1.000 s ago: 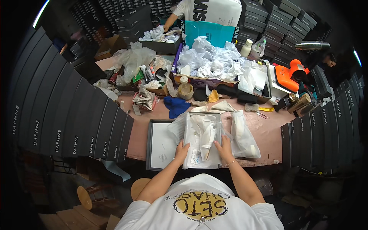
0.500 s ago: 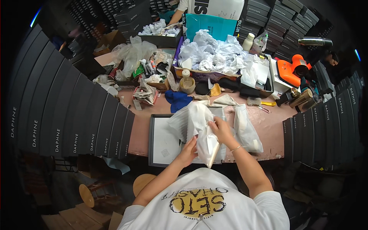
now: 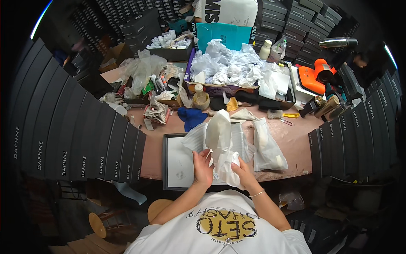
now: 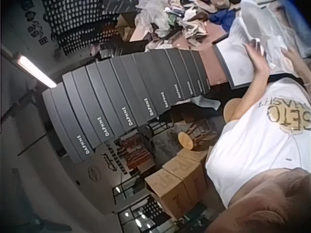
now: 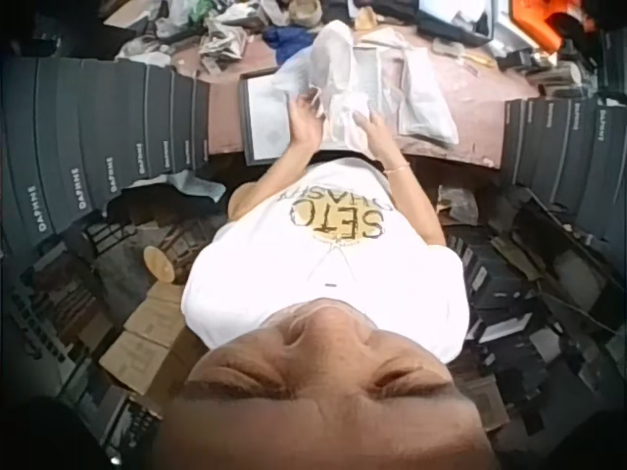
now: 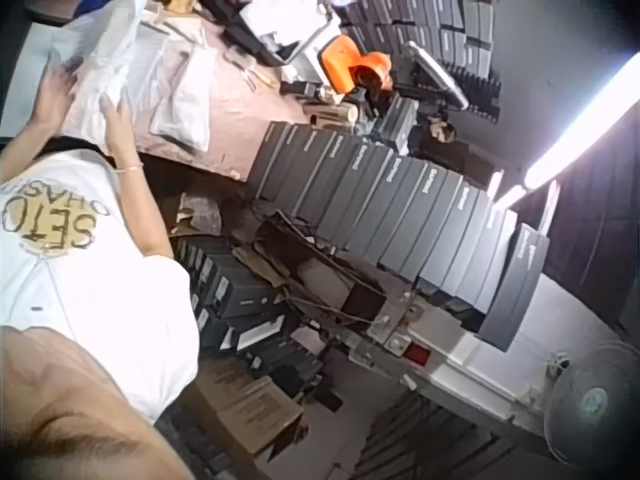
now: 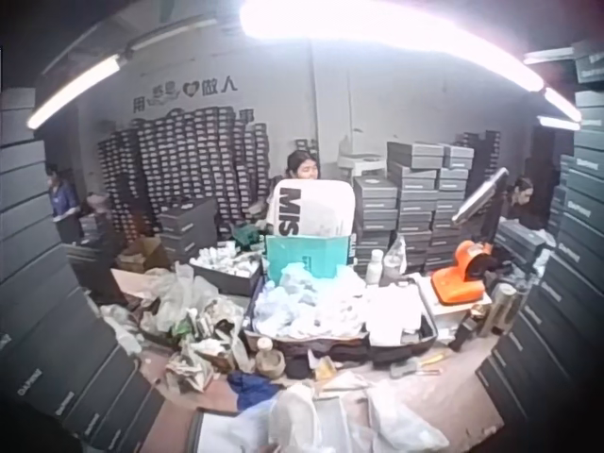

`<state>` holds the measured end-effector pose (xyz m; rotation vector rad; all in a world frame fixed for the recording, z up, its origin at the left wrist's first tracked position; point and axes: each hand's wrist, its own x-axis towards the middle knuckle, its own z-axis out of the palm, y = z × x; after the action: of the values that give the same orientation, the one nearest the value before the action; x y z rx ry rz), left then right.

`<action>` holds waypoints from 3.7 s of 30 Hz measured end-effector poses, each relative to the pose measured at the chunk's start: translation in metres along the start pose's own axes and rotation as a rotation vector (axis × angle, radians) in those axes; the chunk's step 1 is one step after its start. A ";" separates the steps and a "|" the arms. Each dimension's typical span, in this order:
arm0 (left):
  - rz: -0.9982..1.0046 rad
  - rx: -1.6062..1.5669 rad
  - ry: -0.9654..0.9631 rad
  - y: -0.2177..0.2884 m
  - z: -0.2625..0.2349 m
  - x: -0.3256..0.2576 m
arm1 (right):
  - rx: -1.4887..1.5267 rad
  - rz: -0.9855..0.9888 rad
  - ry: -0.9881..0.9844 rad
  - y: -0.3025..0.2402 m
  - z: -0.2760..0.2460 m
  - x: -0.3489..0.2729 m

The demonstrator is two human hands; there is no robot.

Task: Packaging high-heeled shoes into boxes with protective paper and silica gel packets.

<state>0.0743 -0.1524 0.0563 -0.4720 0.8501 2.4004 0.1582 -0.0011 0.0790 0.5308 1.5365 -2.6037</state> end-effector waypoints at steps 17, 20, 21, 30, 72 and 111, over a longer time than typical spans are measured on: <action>0.885 0.495 -0.282 0.091 0.072 0.034 | -0.733 0.032 0.031 -0.012 -0.071 -0.021; 0.917 0.591 -0.435 0.103 0.072 0.000 | -0.715 -0.019 0.361 -0.018 -0.093 -0.022; 1.070 0.882 -0.454 0.083 0.071 0.008 | -0.589 -0.092 0.441 -0.027 -0.099 -0.020; -0.062 0.808 -0.535 0.049 0.041 0.052 | -1.063 -0.127 -0.088 -0.123 -0.088 -0.038; -0.232 0.197 0.109 0.005 -0.035 -0.045 | -2.010 -0.451 -0.059 0.070 -0.053 0.140; -0.096 0.264 -0.012 -0.004 -0.020 -0.059 | -0.797 -0.478 -0.438 0.049 0.036 0.034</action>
<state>0.1259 -0.1847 0.0683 -0.3847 1.0947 2.1620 0.1281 -0.0522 0.0425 -0.4845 2.4713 -1.8505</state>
